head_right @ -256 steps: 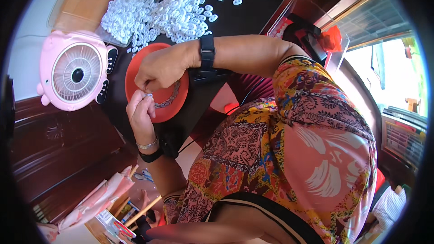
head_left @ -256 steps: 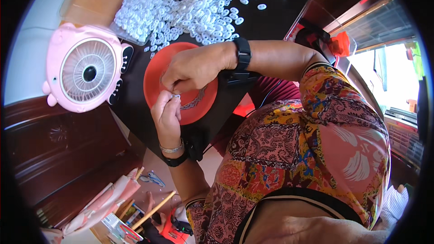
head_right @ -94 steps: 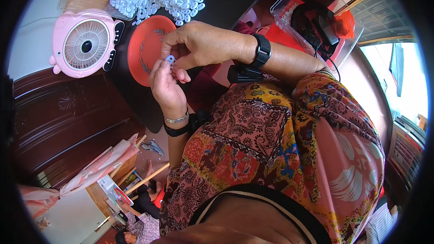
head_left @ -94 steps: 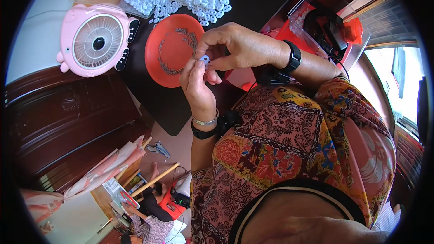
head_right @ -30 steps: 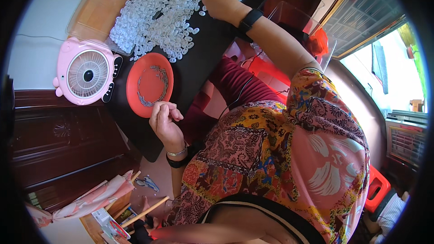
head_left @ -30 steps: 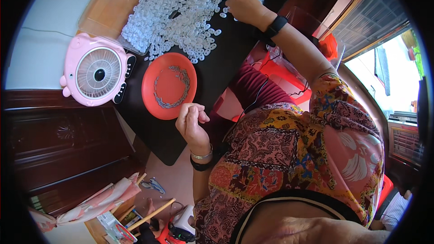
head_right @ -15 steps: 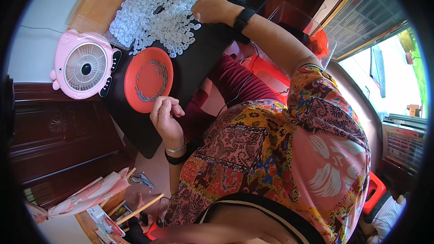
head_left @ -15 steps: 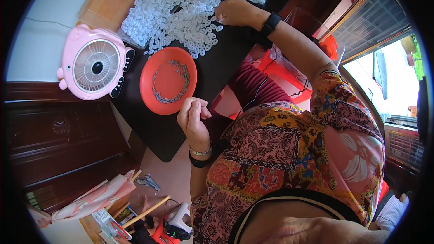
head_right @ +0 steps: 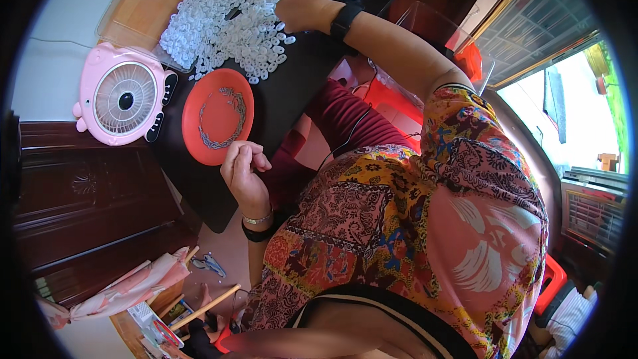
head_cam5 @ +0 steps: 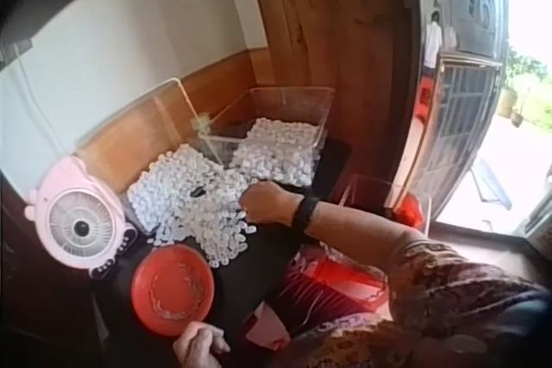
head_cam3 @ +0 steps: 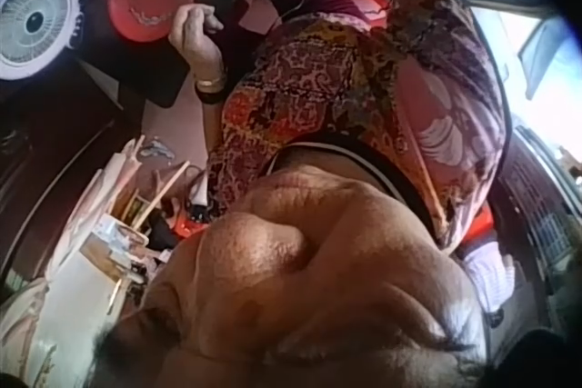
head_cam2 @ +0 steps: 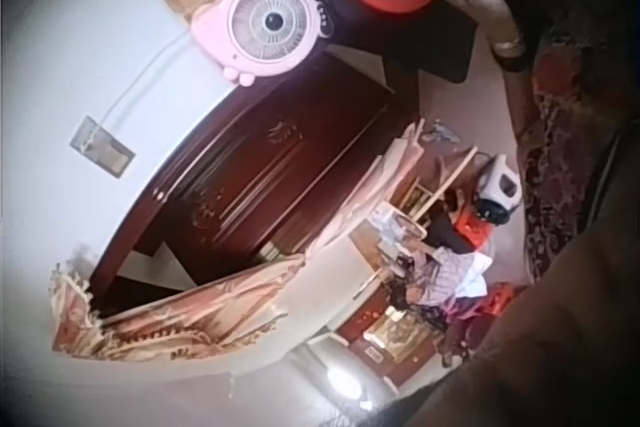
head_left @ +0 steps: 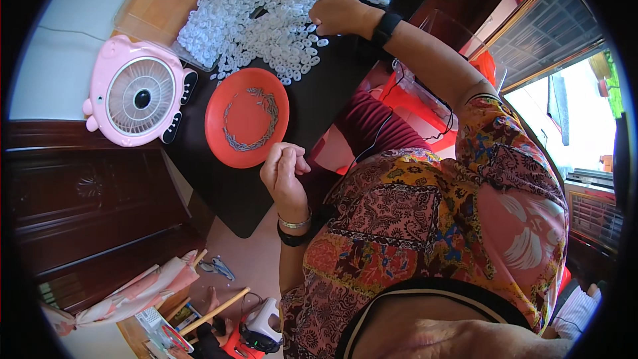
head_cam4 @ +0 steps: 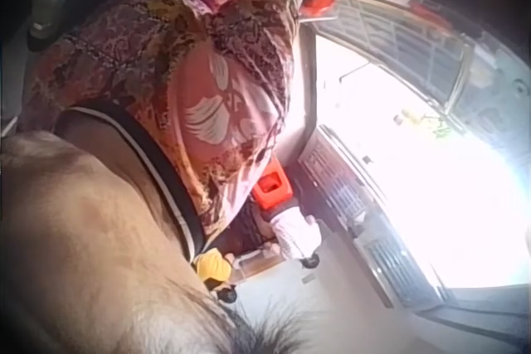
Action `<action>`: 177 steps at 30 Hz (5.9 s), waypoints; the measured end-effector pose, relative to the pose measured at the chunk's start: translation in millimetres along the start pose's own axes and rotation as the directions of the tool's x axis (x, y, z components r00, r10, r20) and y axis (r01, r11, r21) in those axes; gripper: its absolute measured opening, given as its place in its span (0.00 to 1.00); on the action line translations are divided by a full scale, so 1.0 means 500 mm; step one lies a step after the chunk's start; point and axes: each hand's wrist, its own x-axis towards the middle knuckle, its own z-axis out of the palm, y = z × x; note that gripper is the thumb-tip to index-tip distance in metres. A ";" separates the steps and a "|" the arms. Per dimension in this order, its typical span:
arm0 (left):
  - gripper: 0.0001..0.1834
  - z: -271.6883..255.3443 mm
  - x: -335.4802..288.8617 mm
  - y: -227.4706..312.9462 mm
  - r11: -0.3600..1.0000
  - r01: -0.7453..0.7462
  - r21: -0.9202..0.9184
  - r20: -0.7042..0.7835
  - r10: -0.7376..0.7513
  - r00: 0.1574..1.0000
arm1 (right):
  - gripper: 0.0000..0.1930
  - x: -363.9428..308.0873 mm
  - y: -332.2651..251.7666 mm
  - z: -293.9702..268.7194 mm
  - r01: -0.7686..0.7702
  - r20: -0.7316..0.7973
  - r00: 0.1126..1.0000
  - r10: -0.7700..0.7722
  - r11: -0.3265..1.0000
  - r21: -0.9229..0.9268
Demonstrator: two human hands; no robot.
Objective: Assembling small white plastic components by inserting metal pins or screws by hand.
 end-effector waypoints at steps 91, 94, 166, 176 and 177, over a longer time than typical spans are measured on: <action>0.10 -0.065 -0.019 -0.056 0.960 0.047 -0.274 -0.219 -0.110 0.969 | 0.06 0.181 -0.330 0.026 0.589 0.179 0.805 -0.565 0.798 -0.127; 0.10 -0.062 -0.018 -0.063 0.963 0.040 -0.267 -0.221 -0.102 0.970 | 0.06 0.176 -0.326 0.022 0.580 0.203 0.807 -0.554 0.809 -0.100; 0.10 -0.002 0.016 -0.003 1.000 0.024 0.020 0.051 -0.025 0.998 | 0.08 -0.173 -0.313 -0.057 0.019 0.018 0.987 -0.160 0.231 0.973; 0.10 -0.006 0.012 -0.024 0.996 0.029 0.080 0.043 -0.032 0.999 | 0.09 -0.174 -0.299 -0.063 0.059 0.029 0.974 -0.226 0.373 0.926; 0.10 -0.006 0.013 -0.021 0.997 0.023 0.079 0.045 -0.027 0.999 | 0.10 -0.172 -0.293 -0.066 0.029 0.073 0.965 -0.251 0.380 0.925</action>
